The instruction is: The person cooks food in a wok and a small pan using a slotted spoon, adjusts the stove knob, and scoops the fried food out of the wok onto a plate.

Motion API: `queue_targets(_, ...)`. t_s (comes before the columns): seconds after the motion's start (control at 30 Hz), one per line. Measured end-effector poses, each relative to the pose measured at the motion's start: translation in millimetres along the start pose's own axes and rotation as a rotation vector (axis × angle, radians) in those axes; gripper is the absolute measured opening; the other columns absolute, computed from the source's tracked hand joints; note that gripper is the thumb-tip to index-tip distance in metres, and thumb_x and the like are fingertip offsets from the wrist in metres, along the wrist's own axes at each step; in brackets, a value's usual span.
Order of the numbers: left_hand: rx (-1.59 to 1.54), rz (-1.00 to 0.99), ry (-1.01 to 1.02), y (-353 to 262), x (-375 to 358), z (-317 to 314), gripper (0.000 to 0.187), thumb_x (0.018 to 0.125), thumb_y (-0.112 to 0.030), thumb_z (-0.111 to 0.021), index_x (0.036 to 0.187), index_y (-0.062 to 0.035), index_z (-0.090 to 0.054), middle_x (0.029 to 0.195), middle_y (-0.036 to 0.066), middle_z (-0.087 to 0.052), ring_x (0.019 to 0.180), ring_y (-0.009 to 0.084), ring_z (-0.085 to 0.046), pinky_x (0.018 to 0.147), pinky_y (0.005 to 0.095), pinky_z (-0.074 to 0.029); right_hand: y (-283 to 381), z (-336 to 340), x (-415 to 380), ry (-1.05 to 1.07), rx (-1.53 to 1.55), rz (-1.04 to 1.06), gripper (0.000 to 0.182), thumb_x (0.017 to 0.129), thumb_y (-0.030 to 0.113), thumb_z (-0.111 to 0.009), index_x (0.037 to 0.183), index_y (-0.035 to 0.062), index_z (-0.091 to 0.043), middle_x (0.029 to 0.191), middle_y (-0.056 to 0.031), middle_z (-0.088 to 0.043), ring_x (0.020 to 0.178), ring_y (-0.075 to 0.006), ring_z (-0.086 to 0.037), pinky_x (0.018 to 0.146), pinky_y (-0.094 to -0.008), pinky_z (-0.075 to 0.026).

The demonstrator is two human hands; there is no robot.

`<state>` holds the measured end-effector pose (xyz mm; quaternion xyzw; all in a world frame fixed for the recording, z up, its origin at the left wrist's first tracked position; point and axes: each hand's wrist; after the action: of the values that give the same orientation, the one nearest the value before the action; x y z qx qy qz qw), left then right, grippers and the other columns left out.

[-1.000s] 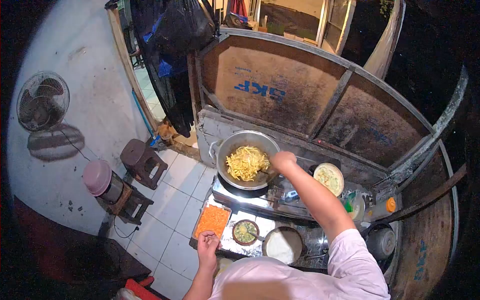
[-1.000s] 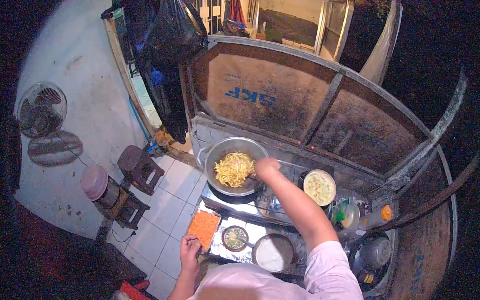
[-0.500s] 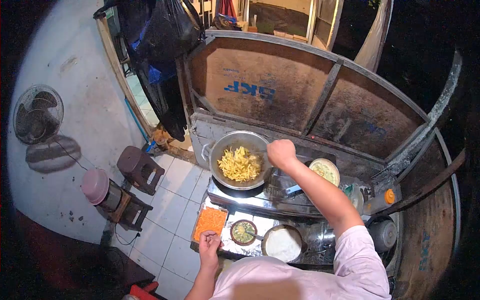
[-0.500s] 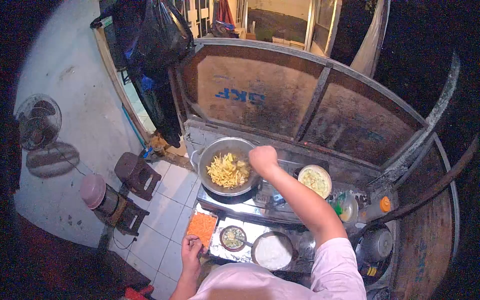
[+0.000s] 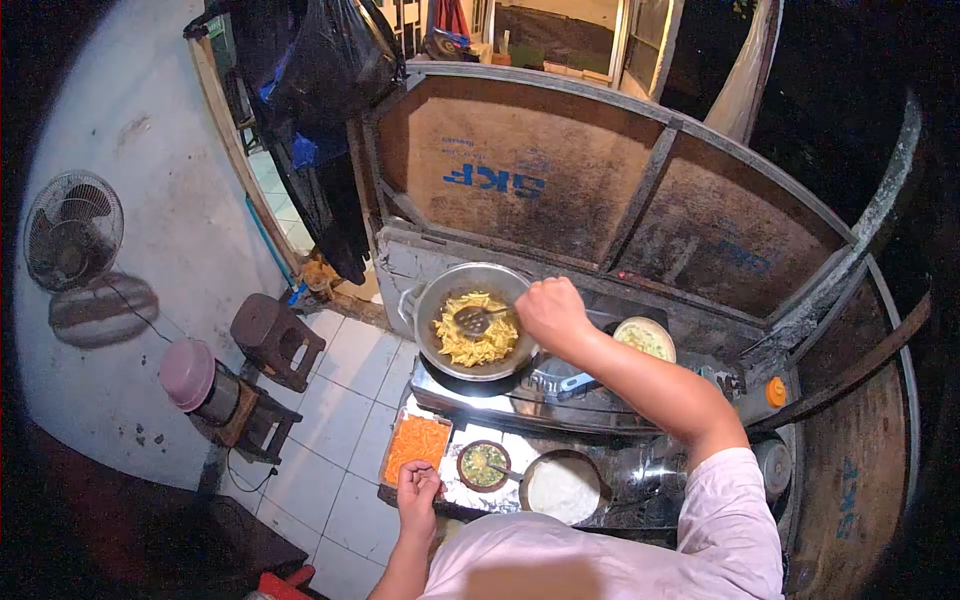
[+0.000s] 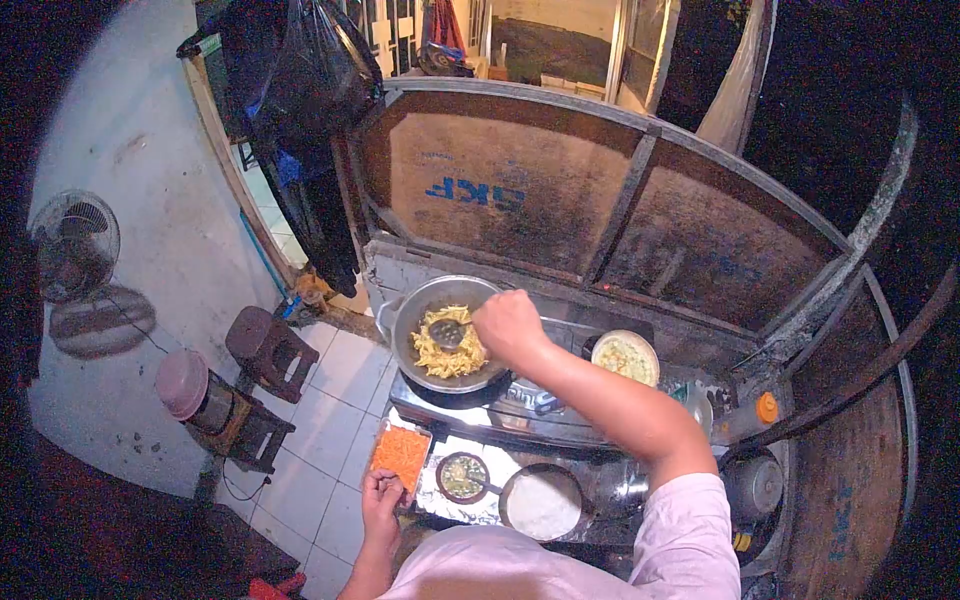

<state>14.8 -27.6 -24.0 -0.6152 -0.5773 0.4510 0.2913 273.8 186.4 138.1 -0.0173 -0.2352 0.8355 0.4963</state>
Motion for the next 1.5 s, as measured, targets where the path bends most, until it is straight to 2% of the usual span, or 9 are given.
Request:
queue_targets(0.3, 0.015, 0.012, -0.005, -1.5, -0.7, -0.6, 0.021, 0.088, -0.003, -0.056, 0.106, -0.0080, -0.048, 0.085, 0.001, -0.053, 0.073, 0.0101, -0.053, 0.065, 0.0241, -0.044, -22.8, -19.2, 53.3, 0.547, -0.116, -0.270, 0.018, 0.076, 0.020, -0.064, 0.088, 0.0149, -0.076, 0.091, -0.0055, -0.073, 0.082, -0.0192, -0.071, 0.064, -0.0322, -0.053)
queue_targets(0.43, 0.023, 0.035, -0.017, 1.6, -0.6, 2.3, 0.021, 0.089, -0.003, -0.056, 0.107, -0.0077, -0.048, 0.087, 0.002, -0.053, 0.074, 0.0102, -0.053, 0.067, 0.0245, -0.045, -19.9, -47.8, 71.7, 0.734, -0.073, -0.149, 0.025, 0.075, 0.024, -0.068, 0.098, 0.0160, -0.075, 0.100, -0.0041, -0.072, 0.092, -0.0189, -0.069, 0.070, -0.0333, -0.053)
queue_targets(0.5, 0.014, 0.032, -0.022, 0.5, -0.4, 1.3, 0.021, 0.089, -0.003, -0.056, 0.107, -0.0077, -0.048, 0.087, 0.002, -0.053, 0.074, 0.0104, -0.053, 0.068, 0.0247, -0.045, -12.5, -60.9, 70.4, 0.794, 0.032, -0.145, 0.026, 0.077, 0.030, -0.068, 0.099, 0.0186, -0.074, 0.098, 0.0027, -0.071, 0.084, -0.0171, -0.069, 0.060, -0.0397, -0.055)
queue_targets(0.53, 0.004, 0.029, -0.027, -0.1, -0.3, 1.1, 0.021, 0.089, -0.002, -0.056, 0.108, -0.0076, -0.048, 0.087, 0.002, -0.053, 0.075, 0.0106, -0.053, 0.068, 0.0250, -0.046, -12.0, -60.5, 67.1, 0.894, 0.167, -0.152, 0.028, 0.077, 0.024, -0.066, 0.103, 0.0157, -0.073, 0.103, -0.0045, -0.071, 0.090, -0.0218, -0.069, 0.068, -0.0411, -0.056)
queue_targets(0.67, -0.004, 0.015, -0.042, -2.0, 0.9, 2.8, 0.022, 0.089, -0.003, -0.056, 0.108, -0.0075, -0.048, 0.088, 0.002, -0.053, 0.074, 0.0107, -0.053, 0.068, 0.0251, -0.046, -2.0, -106.1, 36.0, 0.884, 0.323, -0.137, 0.029, 0.077, 0.022, -0.063, 0.103, 0.0134, -0.072, 0.105, -0.0097, -0.070, 0.094, -0.0269, -0.068, 0.076, -0.0409, -0.055)
queue_targets(0.73, -0.026, 0.022, -0.030, -1.8, 1.1, 4.5, 0.022, 0.089, -0.002, -0.056, 0.108, -0.0072, -0.048, 0.088, 0.002, -0.053, 0.074, 0.0109, -0.053, 0.069, 0.0250, -0.046, 0.5, -117.7, 20.3, 0.700, 0.427, -0.343, 0.027, 0.076, 0.015, -0.063, 0.102, 0.0087, -0.072, 0.105, -0.0134, -0.069, 0.099, -0.0294, -0.067, 0.080, -0.0415, -0.055)
queue_targets(0.97, -0.004, 0.015, -0.024, -4.4, 1.7, 3.1, 0.022, 0.088, -0.002, -0.056, 0.108, -0.0068, -0.048, 0.087, 0.002, -0.053, 0.075, 0.0104, -0.053, 0.068, 0.0250, -0.046, -21.8, -107.8, 3.2, 0.575, 0.432, -0.483, 0.026, 0.074, 0.015, -0.062, 0.096, 0.0054, -0.072, 0.101, -0.0170, -0.069, 0.094, -0.0315, -0.068, 0.078, -0.0407, -0.055)
queue_targets(1.27, 0.005, 0.002, -0.006, -2.2, 2.4, -0.1, 0.023, 0.088, 0.000, -0.055, 0.108, -0.0062, -0.047, 0.089, 0.002, -0.051, 0.075, 0.0100, -0.051, 0.068, 0.0247, -0.045, -24.3, -57.5, 14.4, 0.420, 0.166, -0.275, 0.020, 0.080, 0.017, -0.056, 0.086, 0.0114, -0.075, 0.092, -0.0112, -0.072, 0.084, -0.0259, -0.071, 0.069, -0.0383, -0.056)
queue_targets(1.5, 0.017, 0.016, -0.020, -5.1, 3.5, -2.3, 0.023, 0.088, -0.002, -0.056, 0.108, -0.0068, -0.048, 0.086, 0.002, -0.052, 0.074, 0.0103, -0.051, 0.068, 0.0243, -0.045, -19.2, -45.5, 21.1, 0.072, 0.086, -0.091, 0.015, 0.074, 0.018, -0.060, 0.066, 0.0125, -0.072, 0.068, -0.0108, -0.068, 0.066, -0.0255, -0.069, 0.056, -0.0374, -0.051)
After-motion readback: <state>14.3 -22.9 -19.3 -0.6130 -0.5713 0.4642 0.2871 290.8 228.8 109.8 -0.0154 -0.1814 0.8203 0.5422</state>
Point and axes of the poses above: each hand's wrist, its own x-axis towards the middle knuckle, its own z-axis out of the back of the hand, y = z × x
